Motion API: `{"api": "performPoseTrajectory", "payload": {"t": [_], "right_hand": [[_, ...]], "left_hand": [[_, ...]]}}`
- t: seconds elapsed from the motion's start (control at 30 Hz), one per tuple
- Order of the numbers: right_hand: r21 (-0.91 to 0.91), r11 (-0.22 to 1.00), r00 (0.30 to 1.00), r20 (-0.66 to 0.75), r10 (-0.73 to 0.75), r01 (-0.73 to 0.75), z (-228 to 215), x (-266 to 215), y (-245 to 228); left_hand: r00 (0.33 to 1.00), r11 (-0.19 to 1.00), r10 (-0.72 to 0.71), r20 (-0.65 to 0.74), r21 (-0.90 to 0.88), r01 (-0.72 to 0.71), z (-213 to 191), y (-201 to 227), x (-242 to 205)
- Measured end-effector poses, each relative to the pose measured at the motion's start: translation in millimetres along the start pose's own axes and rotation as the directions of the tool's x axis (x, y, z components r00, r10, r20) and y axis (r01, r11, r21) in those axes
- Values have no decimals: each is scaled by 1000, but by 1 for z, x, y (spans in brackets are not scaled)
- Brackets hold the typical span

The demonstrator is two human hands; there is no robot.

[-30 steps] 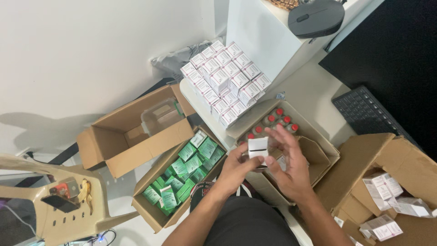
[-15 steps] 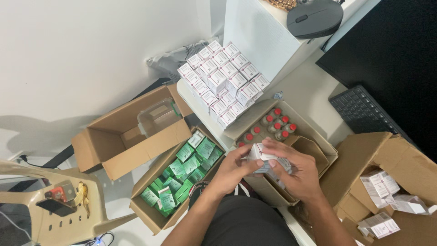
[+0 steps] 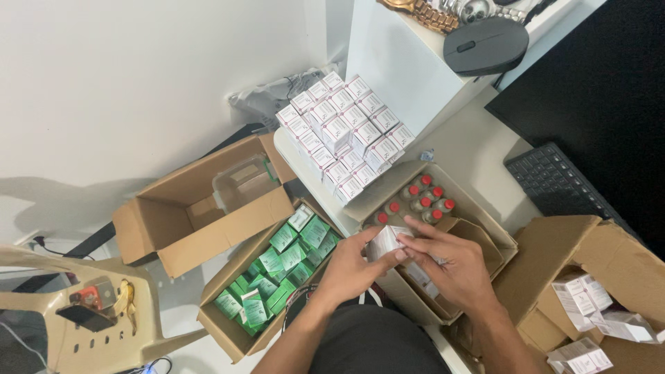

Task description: The person repeatedly picks small white boxes, opens them, places small bottles with red caps inside, closes the boxes, and stacks them on a nearby surface. The person also handles green-wrapped items and loose papers in the surrounding boxes.

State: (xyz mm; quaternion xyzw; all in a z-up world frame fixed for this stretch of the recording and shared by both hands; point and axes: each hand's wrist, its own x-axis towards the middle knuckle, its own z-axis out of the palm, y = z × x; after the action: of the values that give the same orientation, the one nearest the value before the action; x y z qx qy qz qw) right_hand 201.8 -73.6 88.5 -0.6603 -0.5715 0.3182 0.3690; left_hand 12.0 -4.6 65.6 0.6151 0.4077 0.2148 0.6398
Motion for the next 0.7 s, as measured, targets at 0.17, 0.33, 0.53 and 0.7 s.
{"api": "performPoseTrajectory", "payload": {"t": [0.17, 0.33, 0.53, 0.7], "right_hand": [[129, 991, 999, -50, -14, 20, 12, 14, -12], [-167, 983, 972, -210, -104, 69, 42, 12, -34], [256, 959, 977, -142, 159, -119, 49, 31, -24], [563, 812, 981, -10, 192, -153, 42, 39, -10]], "left_hand": [[982, 975, -185, -45, 114, 189, -18, 32, 0], [978, 969, 108, -181, 239, -63, -28, 40, 6], [971, 962, 105, -213, 270, -44, -44, 27, 10], [973, 971, 135, -185, 219, -93, -48, 28, 18]]}}
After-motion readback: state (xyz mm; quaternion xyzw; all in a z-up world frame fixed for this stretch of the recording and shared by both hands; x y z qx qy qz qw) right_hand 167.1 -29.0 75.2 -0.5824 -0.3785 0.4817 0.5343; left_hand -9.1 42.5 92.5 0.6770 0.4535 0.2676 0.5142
